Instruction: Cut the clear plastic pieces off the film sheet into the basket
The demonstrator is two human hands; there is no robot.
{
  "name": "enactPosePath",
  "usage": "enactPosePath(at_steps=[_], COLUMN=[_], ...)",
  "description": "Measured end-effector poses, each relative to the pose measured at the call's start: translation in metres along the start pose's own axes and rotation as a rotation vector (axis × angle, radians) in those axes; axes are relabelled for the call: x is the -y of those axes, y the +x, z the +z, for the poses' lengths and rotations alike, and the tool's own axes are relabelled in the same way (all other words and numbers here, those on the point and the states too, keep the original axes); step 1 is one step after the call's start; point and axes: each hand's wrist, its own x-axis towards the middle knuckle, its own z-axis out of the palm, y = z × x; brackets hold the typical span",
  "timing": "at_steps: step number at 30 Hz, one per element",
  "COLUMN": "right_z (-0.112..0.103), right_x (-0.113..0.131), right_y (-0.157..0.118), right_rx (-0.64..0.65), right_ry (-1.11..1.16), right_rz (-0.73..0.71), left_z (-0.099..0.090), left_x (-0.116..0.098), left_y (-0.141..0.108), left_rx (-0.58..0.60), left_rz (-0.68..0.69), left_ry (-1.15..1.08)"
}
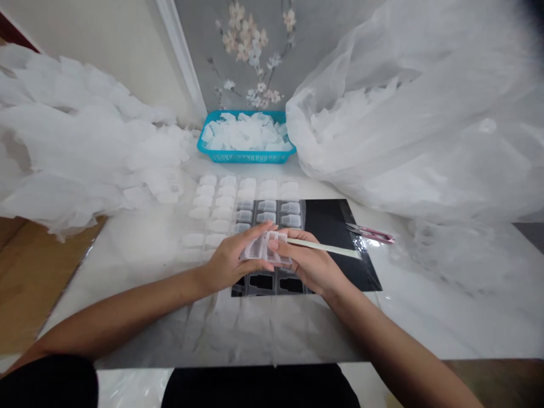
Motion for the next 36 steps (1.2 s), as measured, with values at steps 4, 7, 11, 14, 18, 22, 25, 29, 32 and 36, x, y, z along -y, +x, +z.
enactPosePath(at_steps=[4,7,11,14,18,22,25,29,32,36], right_z=[0.008,0.010,0.007,0.004,0.002,0.002,0.001,0.000,-0.003,-0.012], right_x=[-0.004,-0.008,-0.009,-0.008,-0.008,-0.008,-0.005,0.000,0.002,0.006], right_y=[-0.001,-0.001,-0.002,-0.002,0.000,0.002,0.003,0.002,0.002,0.006], right_rx=[-0.068,-0.049,0.013,0.051,0.000,-0.069,-0.093,-0.120,-0.147,-0.282], right_ry=[0.091,0.085,0.041,-0.001,-0.070,-0.085,-0.056,-0.050,-0.099,-0.274], right_rz=[0.059,0.018,-0.012,-0.017,-0.051,-0.041,-0.045,-0.062,-0.098,-0.166], left_z=[0.002,0.003,0.002,0.002,0.001,0.000,-0.003,-0.008,-0.014,-0.038], left_x=[-0.002,-0.003,-0.003,-0.002,-0.001,0.002,0.003,0.002,0.001,-0.006], left_y=[-0.001,-0.001,0.000,0.002,0.005,0.004,0.004,0.007,0.013,0.021], left_rx=[-0.065,-0.042,0.013,0.035,0.099,0.126,0.046,-0.066,-0.124,-0.090], left_rz=[0.045,0.074,0.067,0.080,0.104,0.040,-0.062,-0.090,-0.100,-0.160], left_ry=[0.042,0.024,-0.025,-0.033,0.068,0.114,0.149,0.152,0.145,0.290])
